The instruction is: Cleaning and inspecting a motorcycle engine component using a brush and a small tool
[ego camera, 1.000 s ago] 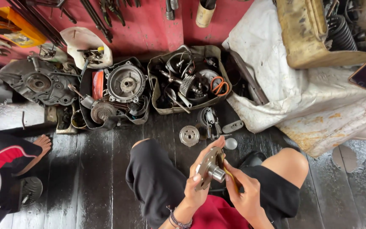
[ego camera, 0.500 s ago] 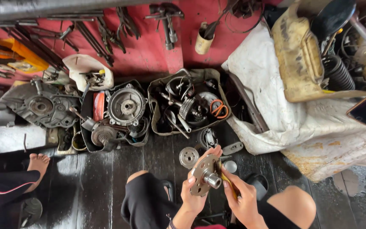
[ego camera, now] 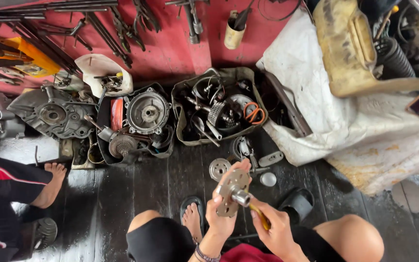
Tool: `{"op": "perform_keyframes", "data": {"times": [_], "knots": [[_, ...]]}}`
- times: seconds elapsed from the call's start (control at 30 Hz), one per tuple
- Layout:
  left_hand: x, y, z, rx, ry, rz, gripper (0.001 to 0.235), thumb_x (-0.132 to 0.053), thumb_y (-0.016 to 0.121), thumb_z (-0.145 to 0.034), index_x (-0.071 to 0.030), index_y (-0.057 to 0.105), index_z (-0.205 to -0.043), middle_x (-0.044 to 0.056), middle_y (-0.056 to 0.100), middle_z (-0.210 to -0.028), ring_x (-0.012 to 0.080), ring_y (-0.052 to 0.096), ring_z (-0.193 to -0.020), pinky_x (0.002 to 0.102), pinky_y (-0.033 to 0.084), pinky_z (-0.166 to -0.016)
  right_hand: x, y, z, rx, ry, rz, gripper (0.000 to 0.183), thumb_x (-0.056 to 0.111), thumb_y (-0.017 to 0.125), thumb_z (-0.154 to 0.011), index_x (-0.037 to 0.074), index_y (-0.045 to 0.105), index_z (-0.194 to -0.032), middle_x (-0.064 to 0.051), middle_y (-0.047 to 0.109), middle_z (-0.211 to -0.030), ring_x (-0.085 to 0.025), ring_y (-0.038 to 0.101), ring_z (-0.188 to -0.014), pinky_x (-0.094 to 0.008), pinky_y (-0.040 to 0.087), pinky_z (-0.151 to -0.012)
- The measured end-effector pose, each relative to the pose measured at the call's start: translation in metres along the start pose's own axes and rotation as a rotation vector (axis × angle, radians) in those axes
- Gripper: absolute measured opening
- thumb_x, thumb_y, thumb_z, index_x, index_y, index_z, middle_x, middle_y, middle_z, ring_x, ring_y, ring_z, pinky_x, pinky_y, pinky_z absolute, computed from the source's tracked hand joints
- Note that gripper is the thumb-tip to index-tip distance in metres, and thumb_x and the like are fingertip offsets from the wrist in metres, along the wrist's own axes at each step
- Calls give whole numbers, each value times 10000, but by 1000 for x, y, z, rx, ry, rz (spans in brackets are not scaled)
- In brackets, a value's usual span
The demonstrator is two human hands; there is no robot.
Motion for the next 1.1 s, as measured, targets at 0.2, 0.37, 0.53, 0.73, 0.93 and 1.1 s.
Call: {"op": "perform_keyframes", "data": {"times": [0.2, 0.37, 0.53, 0.73, 0.93, 1.1], "knots": [[-18, 11, 55, 58, 64, 77, 834, -542, 647, -901, 25, 459, -1482, 290, 415, -1575, 437, 393, -1480, 564, 360, -1196, 30, -11, 37, -126, -88, -6, 359, 47, 615, -950, 30, 638, -1308, 14, 678, -676, -8, 400, -372, -201, 290, -346], [-19, 24, 91, 92, 161, 65, 844, -520, 668, -915, 99, 467, -1452, 331, 453, -1526, 476, 434, -1447, 552, 361, -1209, 65, -10, 55, -177, -130, 60, 281, 62, 614, -959, 21, 672, -1231, -71, 783, -1090, -73, 560, -493, -233, 458, -492], [-24, 14, 119, 44, 258, 163, 885, -462, 674, -896, 162, 408, -1465, 394, 389, -1536, 516, 362, -1476, 550, 322, -1231, 77, -6, 63, -65, -121, 48, 296, 124, 603, -960, 18, 684, -1224, -117, 792, -1145, -149, 808, -790, -255, 605, -674], [-44, 17, 131, 59, 284, 125, 921, -501, 717, -904, 146, 401, -1477, 361, 398, -1547, 504, 378, -1471, 593, 319, -1231, 112, 2, 63, -79, -230, 25, 273, 148, 599, -969, 38, 711, -1193, -80, 815, -1078, -81, 768, -621, -216, 565, -588], [-54, 12, 127, 59, 338, 74, 850, -476, 618, -925, 149, 420, -1466, 348, 445, -1520, 457, 435, -1446, 534, 308, -1253, 97, 4, 48, -87, -175, -72, 315, 59, 586, -992, -13, 653, -1291, -115, 763, -1218, -106, 786, -869, -208, 606, -737], [-60, 1, 117, 27, 335, 152, 865, -447, 635, -905, 156, 392, -1477, 370, 394, -1545, 496, 365, -1482, 589, 350, -1206, 93, 26, 58, 32, -158, -111, 265, 69, 604, -965, -2, 690, -1206, -76, 805, -1098, -44, 642, -580, -196, 516, -549]]}}
Point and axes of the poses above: each hand's wrist, its own z-axis away from the middle knuckle, its own y-axis out of the palm, x = y × z, the point moved 7 cm from there along -z, towards the middle knuckle
